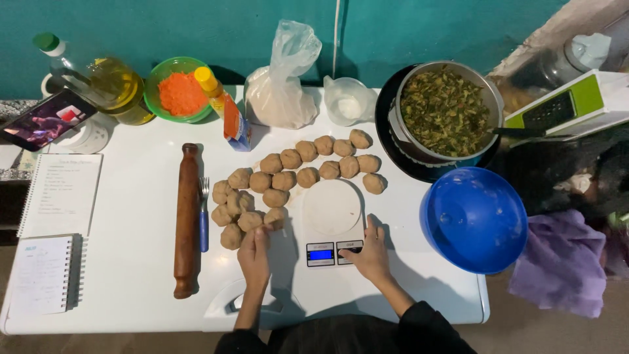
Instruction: Weighing and shaping portions of dough using a digital scale.
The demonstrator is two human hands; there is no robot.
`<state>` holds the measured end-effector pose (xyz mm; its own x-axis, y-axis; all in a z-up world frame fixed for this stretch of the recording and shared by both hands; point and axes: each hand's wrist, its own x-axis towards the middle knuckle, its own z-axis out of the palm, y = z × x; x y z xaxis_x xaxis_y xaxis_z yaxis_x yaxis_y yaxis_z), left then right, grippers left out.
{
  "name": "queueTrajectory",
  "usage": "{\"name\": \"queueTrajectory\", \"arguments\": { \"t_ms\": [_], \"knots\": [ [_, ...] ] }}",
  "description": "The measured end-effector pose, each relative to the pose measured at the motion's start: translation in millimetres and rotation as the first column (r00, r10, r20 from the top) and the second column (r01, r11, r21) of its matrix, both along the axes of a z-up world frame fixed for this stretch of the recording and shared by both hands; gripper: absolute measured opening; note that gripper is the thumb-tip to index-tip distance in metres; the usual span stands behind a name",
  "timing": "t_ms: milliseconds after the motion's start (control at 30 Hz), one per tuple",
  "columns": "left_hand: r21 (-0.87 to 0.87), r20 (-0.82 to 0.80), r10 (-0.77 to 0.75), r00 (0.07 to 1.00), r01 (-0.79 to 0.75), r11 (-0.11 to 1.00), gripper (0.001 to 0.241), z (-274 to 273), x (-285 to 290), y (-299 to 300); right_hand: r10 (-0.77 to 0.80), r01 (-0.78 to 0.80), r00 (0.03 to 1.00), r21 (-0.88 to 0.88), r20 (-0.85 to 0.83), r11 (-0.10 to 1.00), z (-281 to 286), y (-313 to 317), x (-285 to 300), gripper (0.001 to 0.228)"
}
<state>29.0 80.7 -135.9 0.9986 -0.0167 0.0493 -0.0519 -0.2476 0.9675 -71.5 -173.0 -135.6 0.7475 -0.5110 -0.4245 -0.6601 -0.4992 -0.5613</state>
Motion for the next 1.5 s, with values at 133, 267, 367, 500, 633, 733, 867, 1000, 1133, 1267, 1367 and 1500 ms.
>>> {"name": "queueTrajectory", "arguments": {
  "t_ms": [133,267,367,500,633,733,867,1000,1133,1267,1367,1500],
  "knots": [
    [0.046,-0.201,-0.017,0.979,0.026,0.999,0.035,-5,-22,-4,-0.002,0.002,1.0,-0.007,-0.03,1.0,13,4,5,0.128],
    [0.06,-0.259,-0.088,0.962,0.107,0.992,0.034,-18,-28,-10,0.035,-0.035,0.999,-0.032,0.011,0.999,0,-1,1,0.123],
    [0.089,-0.281,-0.128,0.951,0.159,0.983,0.03,-12,-27,-17,0.058,-0.058,0.996,-0.006,0.06,0.998,-13,-5,-1,0.119],
    [0.174,-0.312,-0.179,0.933,0.241,0.955,0.029,-11,-31,-29,-0.011,-0.005,0.985,0.092,0.173,0.996,-49,-15,-5,0.1],
    [0.097,-0.304,-0.255,0.918,0.296,0.95,0.037,-66,-38,-31,-0.146,0.085,0.963,0.258,0.228,0.963,-111,-43,-4,0.069],
    [-0.12,-0.389,-0.313,0.866,0.289,0.95,0.045,-111,-39,-34,-0.216,0.118,0.948,0.37,0.236,0.921,-133,-54,-8,0.05],
    [-0.251,-0.472,-0.358,0.805,0.266,0.931,0.058,-92,-43,-32,-0.257,0.155,0.957,0.509,0.135,0.847,-93,-49,-15,0.042],
    [-0.297,-0.531,-0.387,0.754,0.262,0.918,0.07,-17,-58,-27,-0.269,0.206,0.962,0.545,0.038,0.813,-26,-31,-33,0.044],
    [-0.388,-0.548,-0.442,0.71,0.252,0.887,0.074,-4,-78,-10,-0.265,0.169,0.959,0.553,0.099,0.816,17,-21,-56,0.045],
    [-0.481,-0.562,-0.391,0.729,0.096,0.871,0.067,2,-97,25,-0.128,-0.018,0.975,0.636,0.183,0.771,16,-22,-79,0.037],
    [-0.502,-0.621,-0.241,0.745,-0.143,0.853,0.059,-20,-109,78,0.004,-0.124,0.982,0.632,0.188,0.765,18,-22,-90,0.032],
    [-0.474,-0.573,0.056,0.818,-0.386,0.792,0.048,-61,-121,194,0.094,-0.166,0.984,0.597,0.15,0.785,-5,-20,-106,0.031]
  ]
}}
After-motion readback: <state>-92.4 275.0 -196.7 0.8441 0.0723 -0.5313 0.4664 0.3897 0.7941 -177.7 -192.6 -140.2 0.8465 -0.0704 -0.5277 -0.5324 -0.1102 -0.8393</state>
